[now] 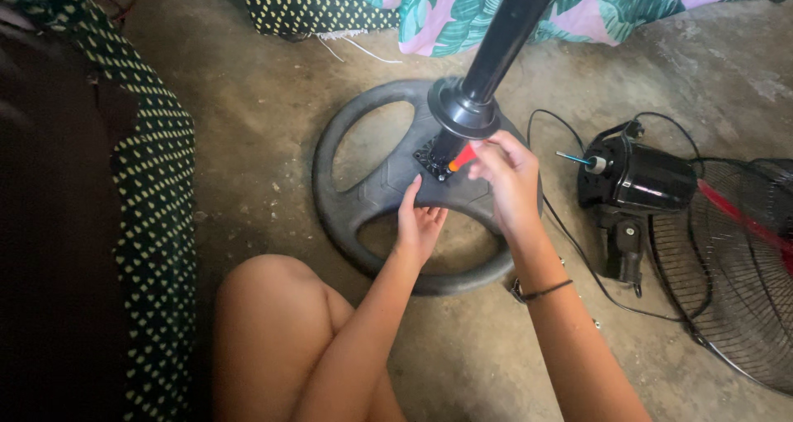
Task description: The person sits on the floor and uses a screwdriver to unscrew and remove bolts from the base of a pedestal fan, separating the pole from the round base and removing a mounting bracket, then works on the screws and parts laid out on the floor.
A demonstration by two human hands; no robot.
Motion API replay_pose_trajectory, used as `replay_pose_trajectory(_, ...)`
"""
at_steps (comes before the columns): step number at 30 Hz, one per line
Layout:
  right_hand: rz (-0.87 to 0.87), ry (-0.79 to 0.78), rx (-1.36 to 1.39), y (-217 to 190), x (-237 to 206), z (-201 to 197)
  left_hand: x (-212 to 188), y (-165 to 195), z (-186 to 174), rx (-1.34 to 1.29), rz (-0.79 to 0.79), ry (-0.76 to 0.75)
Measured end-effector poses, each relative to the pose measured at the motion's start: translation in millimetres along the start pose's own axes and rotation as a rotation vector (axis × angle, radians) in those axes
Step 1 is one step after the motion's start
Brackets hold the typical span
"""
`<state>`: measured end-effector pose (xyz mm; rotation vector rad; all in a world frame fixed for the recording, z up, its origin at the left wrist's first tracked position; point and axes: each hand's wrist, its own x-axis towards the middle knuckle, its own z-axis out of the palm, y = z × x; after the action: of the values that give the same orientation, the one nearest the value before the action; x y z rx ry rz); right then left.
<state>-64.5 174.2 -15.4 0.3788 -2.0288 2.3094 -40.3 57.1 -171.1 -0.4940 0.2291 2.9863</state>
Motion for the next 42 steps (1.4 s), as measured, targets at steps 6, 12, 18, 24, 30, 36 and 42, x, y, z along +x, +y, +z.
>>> replay_pose_trajectory(6, 0.005, -0.043, 0.132, -1, -5, 13, -1, -1, 0, -0.038, -0.002, 0.008)
replay_pose_trajectory(12, -0.181, -0.046, 0.022, 4, -10, 28, -4, 0, 5, -0.047, 0.005, 0.005)
replay_pose_trajectory(18, -0.101, 0.013, -0.057, 1, -12, 21, 0, -1, 0, 0.012, 0.006, 0.017)
replay_pose_trajectory(24, -0.143, -0.008, 0.037, -1, -17, 24, 4, -2, -5, 0.067, 0.009, 0.027)
replay_pose_trajectory(30, -0.097, 0.026, -0.016, 0, -15, 17, 2, -2, 0, 0.011, 0.040, 0.021)
replay_pose_trajectory(36, -0.122, 0.010, -0.010, 13, -10, 10, -4, 0, 2, 0.033, 0.021, 0.008)
replay_pose_trajectory(42, -0.012, -0.005, 0.202, 18, -7, 4, -4, -1, 3, 0.021, 0.031, -0.009)
